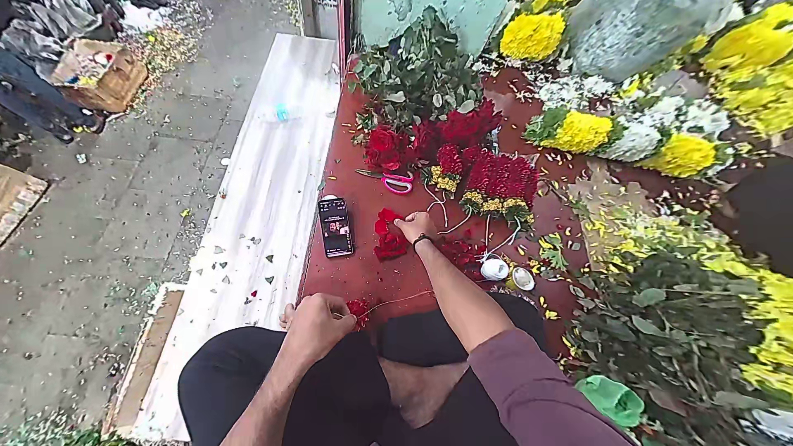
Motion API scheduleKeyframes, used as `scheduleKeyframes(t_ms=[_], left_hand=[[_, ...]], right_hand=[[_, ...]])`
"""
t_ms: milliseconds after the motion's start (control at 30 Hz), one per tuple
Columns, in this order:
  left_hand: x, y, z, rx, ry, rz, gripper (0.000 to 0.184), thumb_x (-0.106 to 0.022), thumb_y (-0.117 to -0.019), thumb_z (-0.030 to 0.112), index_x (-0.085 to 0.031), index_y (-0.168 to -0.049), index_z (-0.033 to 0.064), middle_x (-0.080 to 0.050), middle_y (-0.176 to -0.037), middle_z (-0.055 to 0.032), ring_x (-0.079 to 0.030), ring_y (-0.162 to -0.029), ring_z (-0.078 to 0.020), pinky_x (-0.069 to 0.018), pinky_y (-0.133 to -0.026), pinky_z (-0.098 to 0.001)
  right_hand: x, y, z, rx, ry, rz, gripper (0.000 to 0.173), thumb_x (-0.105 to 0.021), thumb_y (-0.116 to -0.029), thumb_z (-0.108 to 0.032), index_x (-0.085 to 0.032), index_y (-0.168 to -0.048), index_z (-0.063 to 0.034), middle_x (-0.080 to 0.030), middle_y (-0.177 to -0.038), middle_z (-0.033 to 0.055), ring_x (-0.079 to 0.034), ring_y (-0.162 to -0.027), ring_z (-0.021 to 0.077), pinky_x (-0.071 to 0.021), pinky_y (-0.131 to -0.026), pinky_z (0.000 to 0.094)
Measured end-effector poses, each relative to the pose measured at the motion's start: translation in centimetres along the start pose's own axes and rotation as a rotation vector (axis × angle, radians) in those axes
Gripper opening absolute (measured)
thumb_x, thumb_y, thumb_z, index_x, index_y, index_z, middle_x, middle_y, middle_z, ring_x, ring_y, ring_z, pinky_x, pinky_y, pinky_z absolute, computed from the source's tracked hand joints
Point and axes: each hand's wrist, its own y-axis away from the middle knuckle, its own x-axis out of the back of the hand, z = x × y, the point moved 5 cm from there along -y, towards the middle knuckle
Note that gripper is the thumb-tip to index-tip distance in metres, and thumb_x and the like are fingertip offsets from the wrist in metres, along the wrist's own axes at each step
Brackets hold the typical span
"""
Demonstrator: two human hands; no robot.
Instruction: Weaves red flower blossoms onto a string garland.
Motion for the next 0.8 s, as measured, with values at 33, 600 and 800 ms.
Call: scheduleKeyframes(t_ms=[33,600,800], left_hand=[[0.0,0.0,0.0,-0.002,0.004,-0.002,0.016,-0.074,-0.0856,0.040,-0.076,-0.080,0.0249,-0.070,-0.071,0.0082,-0.065,-0.065,-0.0098,-0.0549,-0.067,-0.0448],[0.2,0.5,-0.4,-0.016,0.083,0.058,0.020,-0.076,-0.0869,0.041,-0.078,-0.084,0.0212,-0.072,-0.074,0.0038,-0.068,-0.069,-0.0136,-0.0553,-0.069,-0.0511],[0.1,-0.2,-0.8,0.004,0.080,0.078,0.020,-0.077,-0.0867,0.040,-0.078,-0.085,0.0203,-0.072,-0.076,0.0024,-0.069,-0.072,-0.0153,-0.0557,-0.070,-0.0540]], right_hand=[[-0.1,-0.5,-0.1,0.022,-0.081,0.043,0.038,-0.082,-0.0793,-0.046,-0.079,-0.102,-0.0161,-0.075,-0.102,0.0116,-0.070,-0.101,0.0340,-0.0529,-0.086,0.0647],[8.2,14.8,2.2,0.362,-1.027,-0.336,0.020,-0.058,-0.1024,-0.008,-0.066,-0.120,-0.0057,-0.070,-0.099,0.0122,-0.063,-0.069,0.0147,-0.0536,-0.058,0.0276],[8.1,15.2,2.4,0.412,-0.974,-0.281,0.027,-0.072,-0.0930,-0.005,-0.068,-0.119,-0.0012,-0.073,-0.098,0.0127,-0.065,-0.070,0.0172,-0.0564,-0.061,0.0315]])
